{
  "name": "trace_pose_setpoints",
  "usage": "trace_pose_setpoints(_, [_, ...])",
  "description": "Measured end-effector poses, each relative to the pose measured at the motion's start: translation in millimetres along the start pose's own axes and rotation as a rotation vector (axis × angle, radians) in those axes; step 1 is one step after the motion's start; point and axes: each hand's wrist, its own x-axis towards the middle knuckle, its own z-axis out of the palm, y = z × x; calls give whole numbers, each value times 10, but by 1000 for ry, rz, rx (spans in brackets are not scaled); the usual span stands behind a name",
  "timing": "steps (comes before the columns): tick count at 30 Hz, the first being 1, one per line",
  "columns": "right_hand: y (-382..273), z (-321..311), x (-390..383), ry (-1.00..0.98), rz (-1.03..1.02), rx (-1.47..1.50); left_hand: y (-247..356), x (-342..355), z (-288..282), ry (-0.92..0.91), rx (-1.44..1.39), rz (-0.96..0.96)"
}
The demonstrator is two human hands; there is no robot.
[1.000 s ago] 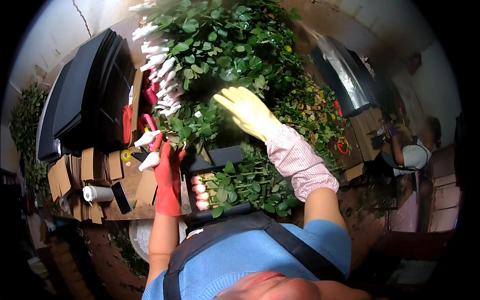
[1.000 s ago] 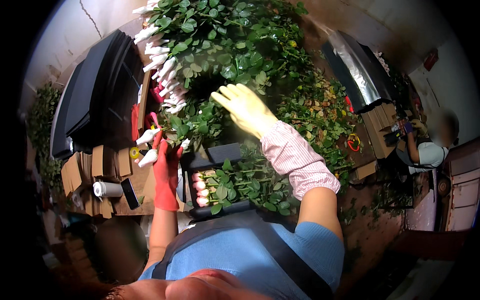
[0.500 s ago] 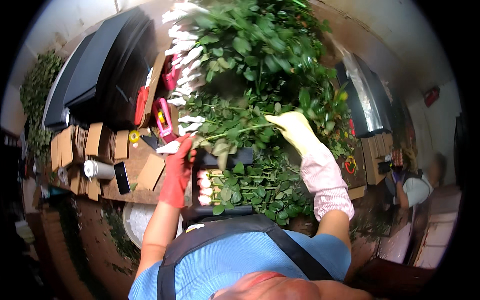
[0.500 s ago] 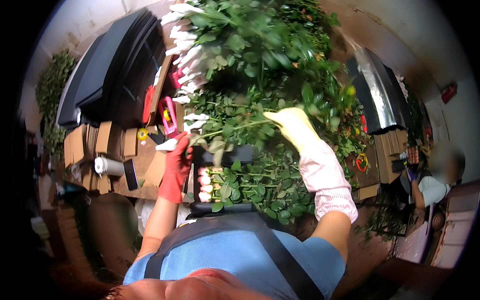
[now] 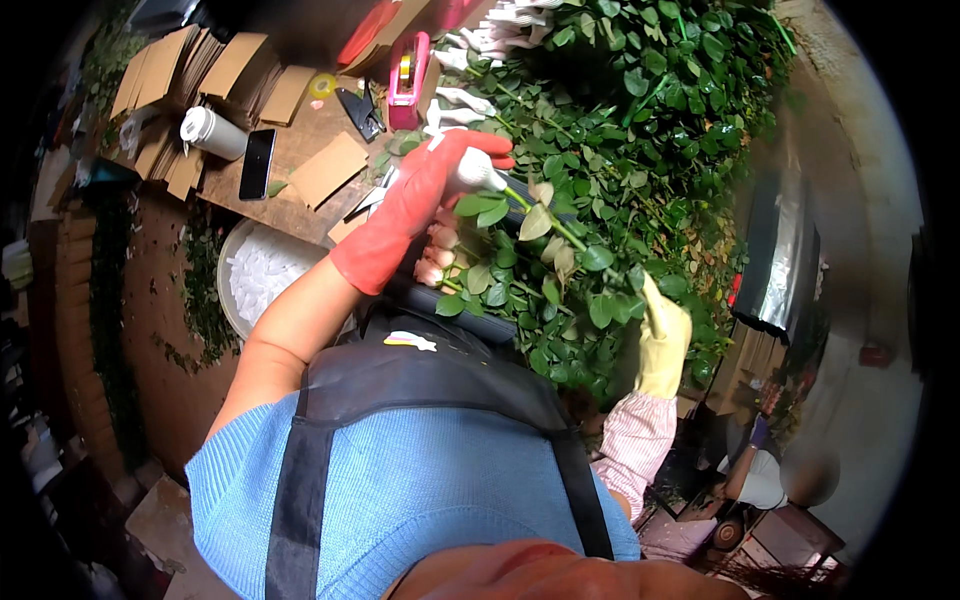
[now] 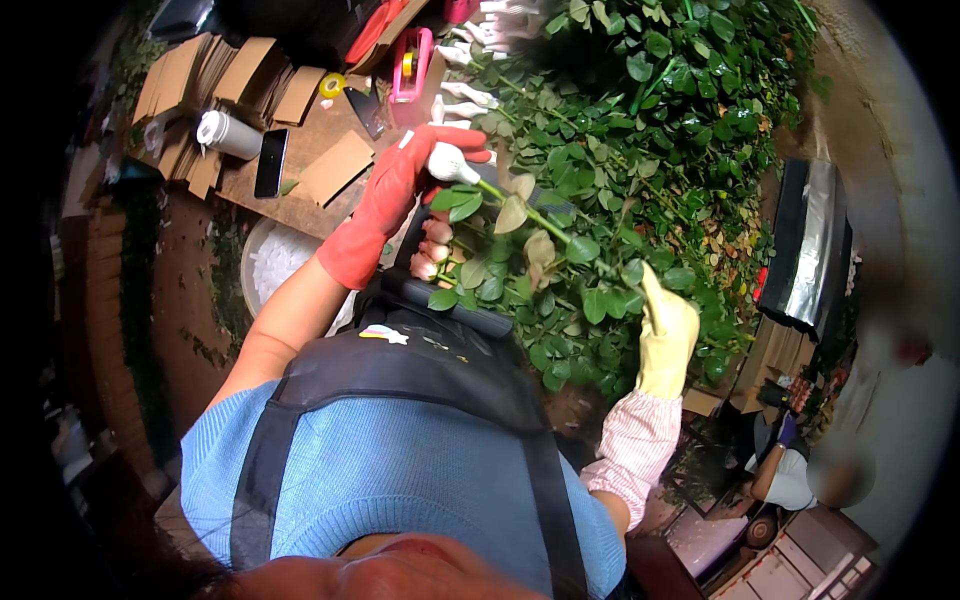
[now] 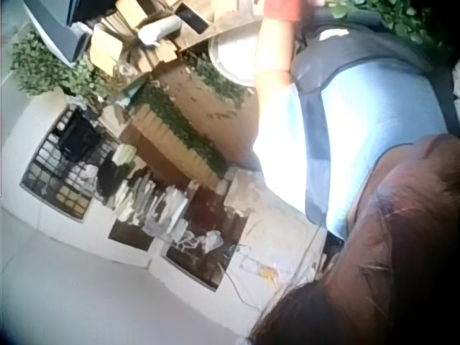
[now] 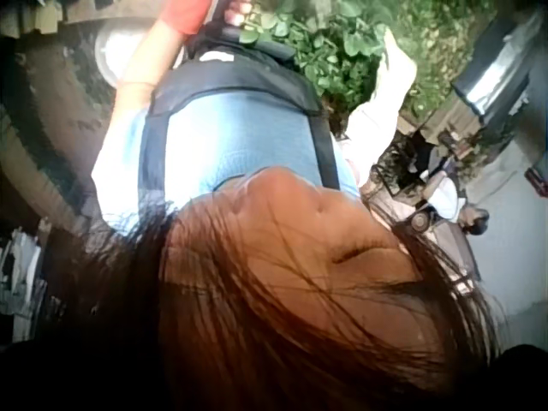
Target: The person arranges flower stems into a black foam block, placing them into pre-cut slots. They then cover the foam with a cardboard lid and place the entire assembly into a clear plastic bag.
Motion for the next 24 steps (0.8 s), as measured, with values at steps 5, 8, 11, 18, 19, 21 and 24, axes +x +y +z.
trace_pose_setpoints(5, [-46, 109, -398, 22, 36, 88, -123, -277, -608, 574, 24, 8])
trace_pose_setpoints(8, [-72, 130, -550, -160, 245, 21, -263, -694, -1307, 477, 264, -119])
trace_pose_setpoints(11, [-131, 391, -547, -20, 121, 149, -607, -1263, -1769, -242, 1100, -459])
trace_pose_setpoints(18, [-368, 605, -263, -242, 273, -102, -817, -1717, -2026, -372, 1548, -719])
trace_pose_setpoints(19, [-435, 431, -210, -289, 312, -184, -758, -1660, -1950, -316, 1315, -558])
trace_pose_setpoints(21, [-640, 33, -69, -375, 178, -511, -651, -1540, -1696, -209, 869, -314])
trace_pose_setpoints(24, [-1087, -312, 282, -199, 59, -205, -642, -1352, -1250, -115, 468, -131])
